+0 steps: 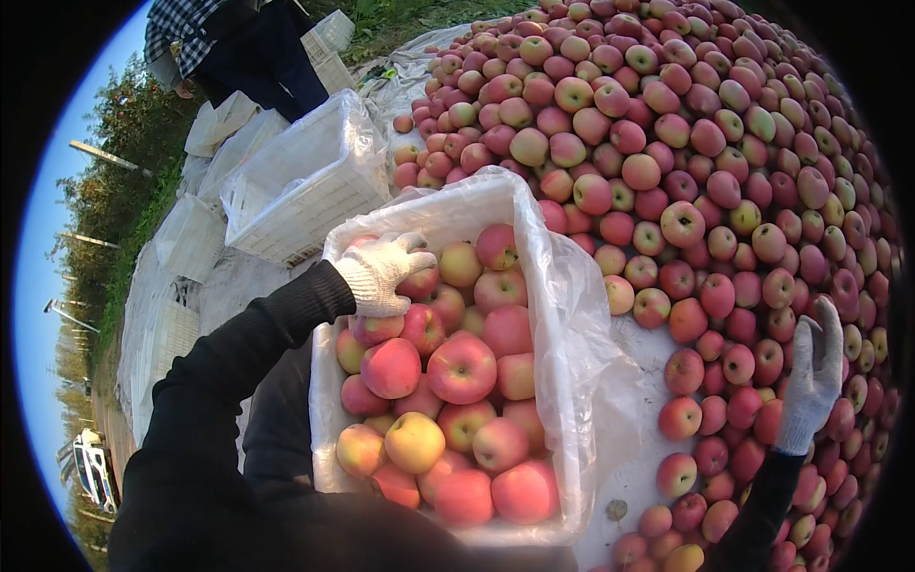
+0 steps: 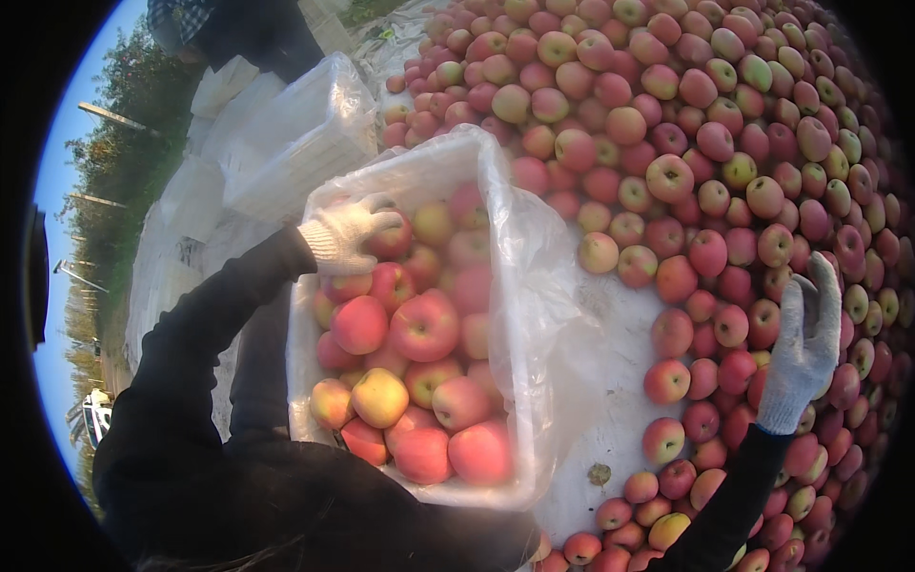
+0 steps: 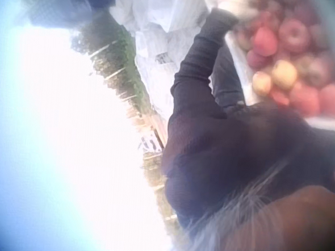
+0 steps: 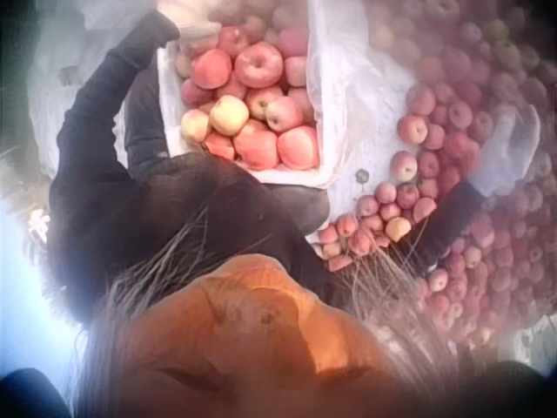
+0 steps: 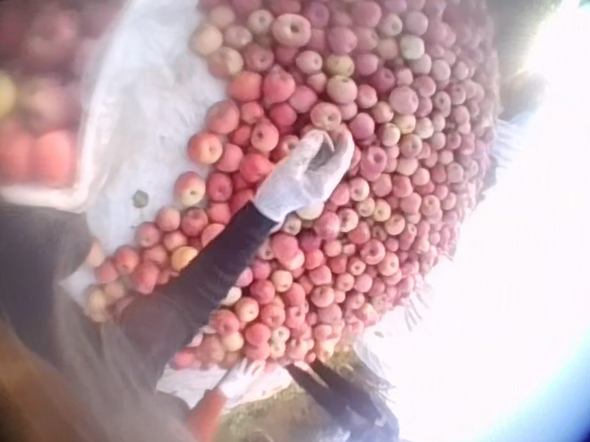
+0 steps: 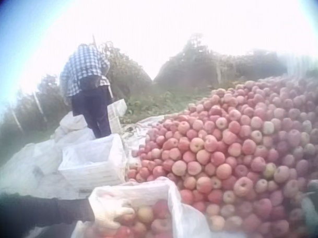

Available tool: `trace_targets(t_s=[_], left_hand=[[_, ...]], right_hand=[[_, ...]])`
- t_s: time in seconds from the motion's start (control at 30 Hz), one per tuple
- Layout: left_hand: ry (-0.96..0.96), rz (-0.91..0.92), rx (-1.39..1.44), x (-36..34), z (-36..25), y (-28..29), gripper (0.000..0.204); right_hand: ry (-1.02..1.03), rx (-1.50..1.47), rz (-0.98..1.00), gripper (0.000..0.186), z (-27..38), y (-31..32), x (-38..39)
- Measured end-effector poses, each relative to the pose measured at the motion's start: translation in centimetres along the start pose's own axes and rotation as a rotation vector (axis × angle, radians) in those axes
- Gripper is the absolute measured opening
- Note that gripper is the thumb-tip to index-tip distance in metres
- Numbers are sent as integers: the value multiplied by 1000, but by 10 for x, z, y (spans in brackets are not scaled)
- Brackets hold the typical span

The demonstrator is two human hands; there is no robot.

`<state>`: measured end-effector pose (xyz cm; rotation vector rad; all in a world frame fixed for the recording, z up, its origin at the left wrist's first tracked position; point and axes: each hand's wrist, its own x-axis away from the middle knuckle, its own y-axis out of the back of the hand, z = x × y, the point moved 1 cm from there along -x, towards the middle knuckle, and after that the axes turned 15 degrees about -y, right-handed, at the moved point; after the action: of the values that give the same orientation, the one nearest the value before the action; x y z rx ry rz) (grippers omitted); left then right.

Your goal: The person picks red apples from a large pile on a tarp and places them into white plastic crates. The person uses gloved hands to handle the apples and repeatedly fills the crates.

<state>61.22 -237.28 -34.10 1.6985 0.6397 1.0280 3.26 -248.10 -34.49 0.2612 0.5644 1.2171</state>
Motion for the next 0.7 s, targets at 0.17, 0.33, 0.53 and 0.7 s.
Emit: trace_targets(t_s=[0.17,0.33,0.53,0.7], left_hand=[[164,174,-163,-46,7,-28,58],[178,245,-276,-65,29,-37,73],[16,171,-156,-60,44,-35,78],[212,-28,24,-43,40,-32,86]], right_hand=[[437,78,932,54,172,-166,156],[481,797,980,26,195,-264,235],[296,480,1034,46,199,-224,203],[93,-312,536,61,147,-93,155]])
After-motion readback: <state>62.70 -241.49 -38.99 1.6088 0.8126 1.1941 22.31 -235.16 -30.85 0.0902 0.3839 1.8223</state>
